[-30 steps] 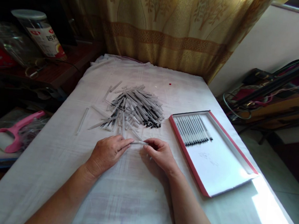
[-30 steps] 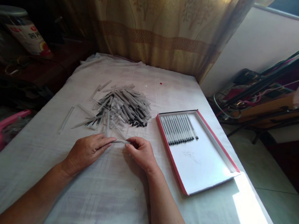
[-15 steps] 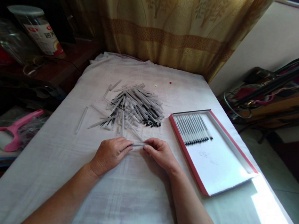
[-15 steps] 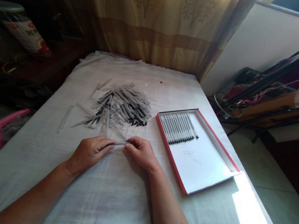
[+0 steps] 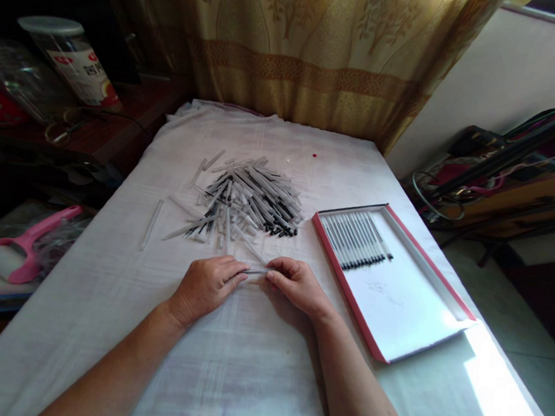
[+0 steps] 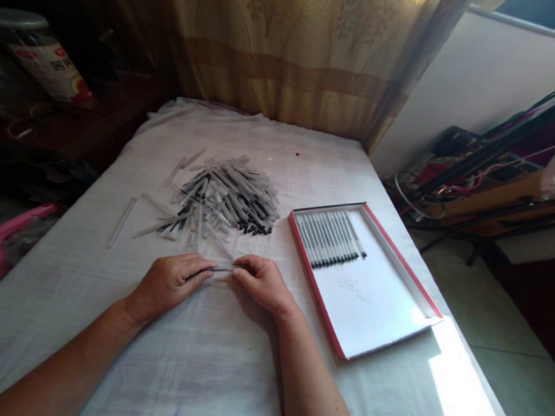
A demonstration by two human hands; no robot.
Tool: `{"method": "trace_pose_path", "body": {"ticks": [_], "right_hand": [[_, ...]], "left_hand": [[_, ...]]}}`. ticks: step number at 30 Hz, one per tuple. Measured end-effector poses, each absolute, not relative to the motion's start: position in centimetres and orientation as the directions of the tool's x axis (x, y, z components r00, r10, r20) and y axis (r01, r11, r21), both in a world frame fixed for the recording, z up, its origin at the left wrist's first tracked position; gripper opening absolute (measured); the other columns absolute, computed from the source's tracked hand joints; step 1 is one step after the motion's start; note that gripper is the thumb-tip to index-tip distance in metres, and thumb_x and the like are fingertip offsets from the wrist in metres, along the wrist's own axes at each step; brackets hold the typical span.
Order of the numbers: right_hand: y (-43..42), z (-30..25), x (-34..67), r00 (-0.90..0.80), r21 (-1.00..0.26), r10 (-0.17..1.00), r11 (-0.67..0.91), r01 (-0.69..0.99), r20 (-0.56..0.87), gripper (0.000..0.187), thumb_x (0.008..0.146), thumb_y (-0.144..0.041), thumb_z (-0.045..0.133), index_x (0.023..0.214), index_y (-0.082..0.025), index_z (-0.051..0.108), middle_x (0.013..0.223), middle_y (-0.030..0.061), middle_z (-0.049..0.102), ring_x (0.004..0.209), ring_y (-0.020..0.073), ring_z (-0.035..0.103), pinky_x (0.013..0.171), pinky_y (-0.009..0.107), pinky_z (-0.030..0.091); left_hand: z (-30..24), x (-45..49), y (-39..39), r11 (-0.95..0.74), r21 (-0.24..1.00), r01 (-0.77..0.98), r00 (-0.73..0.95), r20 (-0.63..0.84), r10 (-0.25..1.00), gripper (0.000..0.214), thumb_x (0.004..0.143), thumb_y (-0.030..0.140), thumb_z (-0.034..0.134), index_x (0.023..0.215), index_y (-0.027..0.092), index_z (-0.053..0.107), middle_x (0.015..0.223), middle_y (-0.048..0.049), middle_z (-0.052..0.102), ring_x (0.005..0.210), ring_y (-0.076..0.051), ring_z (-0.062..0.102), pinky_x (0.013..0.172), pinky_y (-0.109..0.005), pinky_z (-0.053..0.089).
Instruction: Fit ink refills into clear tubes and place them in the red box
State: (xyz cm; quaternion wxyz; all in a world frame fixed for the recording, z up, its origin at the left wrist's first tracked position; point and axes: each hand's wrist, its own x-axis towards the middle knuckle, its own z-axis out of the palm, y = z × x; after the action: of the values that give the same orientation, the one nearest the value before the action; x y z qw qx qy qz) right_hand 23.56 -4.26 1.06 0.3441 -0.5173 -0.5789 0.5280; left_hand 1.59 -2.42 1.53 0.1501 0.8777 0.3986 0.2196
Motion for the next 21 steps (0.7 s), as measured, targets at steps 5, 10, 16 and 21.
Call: {"method": "trace_pose_path", "body": {"ticks": [5, 10, 16, 21], "right_hand": [[-4.3, 1.7, 23.2, -0.171, -0.950, 0.982, -0.027, 0.311, -0.084, 0.014, 0.081, -0.031, 0.058, 0.082, -0.019, 0.066, 0.061, -0.0026, 0.059, 0.055, 0.0106, 0.051, 0.050, 0.021, 0.040], [-4.3, 4.1, 26.1, 0.050, -0.949, 0.999, -0.023, 0.314, -0.008, 0.021, 0.076, -0.037, 0.065, 0.085, -0.018, 0.069, 0.070, 0.0020, 0.067, 0.061, 0.0135, 0.059, 0.053, 0.024, 0.046], [-3.3, 6.2, 36.4, 0.660, -0.969, 0.745, -0.082, 0.234, 0.096, 0.033, 0.063, -0.040, 0.072, 0.084, -0.016, 0.067, 0.072, 0.0062, 0.069, 0.058, 0.0153, 0.063, 0.043, 0.021, 0.044], [-2.8, 4.6, 42.7, 0.876, -0.965, 0.480, -0.203, 0.167, 0.050, 0.019, 0.060, -0.028, 0.065, 0.076, -0.017, 0.060, 0.074, 0.0062, 0.070, 0.057, 0.0153, 0.065, 0.041, 0.020, 0.043]], "left_hand": [[1.6, 1.8, -2.1, -0.617, 0.497, 0.610, 0.569, 0.267, 0.778, 0.022, 0.093, 0.033, 0.052, 0.103, 0.022, 0.069, 0.092, -0.0037, 0.073, 0.082, -0.016, 0.068, 0.071, -0.024, 0.051], [1.1, 0.9, -1.8, -0.540, 0.540, 0.646, 0.433, 0.324, 0.842, 0.037, 0.091, 0.033, 0.055, 0.126, 0.021, 0.057, 0.095, -0.0042, 0.070, 0.074, -0.015, 0.065, 0.072, -0.026, 0.052], [0.5, 0.5, -1.3, -0.536, 0.519, 0.666, 0.413, 0.341, 0.844, 0.032, 0.092, 0.029, 0.050, 0.121, 0.020, 0.060, 0.096, -0.0050, 0.070, 0.077, -0.015, 0.066, 0.075, -0.027, 0.053], [0.2, 0.5, -1.3, -0.553, 0.462, 0.693, 0.430, 0.350, 0.832, 0.027, 0.093, 0.028, 0.048, 0.112, 0.021, 0.065, 0.098, -0.0053, 0.073, 0.087, -0.018, 0.068, 0.078, -0.029, 0.054]]}}
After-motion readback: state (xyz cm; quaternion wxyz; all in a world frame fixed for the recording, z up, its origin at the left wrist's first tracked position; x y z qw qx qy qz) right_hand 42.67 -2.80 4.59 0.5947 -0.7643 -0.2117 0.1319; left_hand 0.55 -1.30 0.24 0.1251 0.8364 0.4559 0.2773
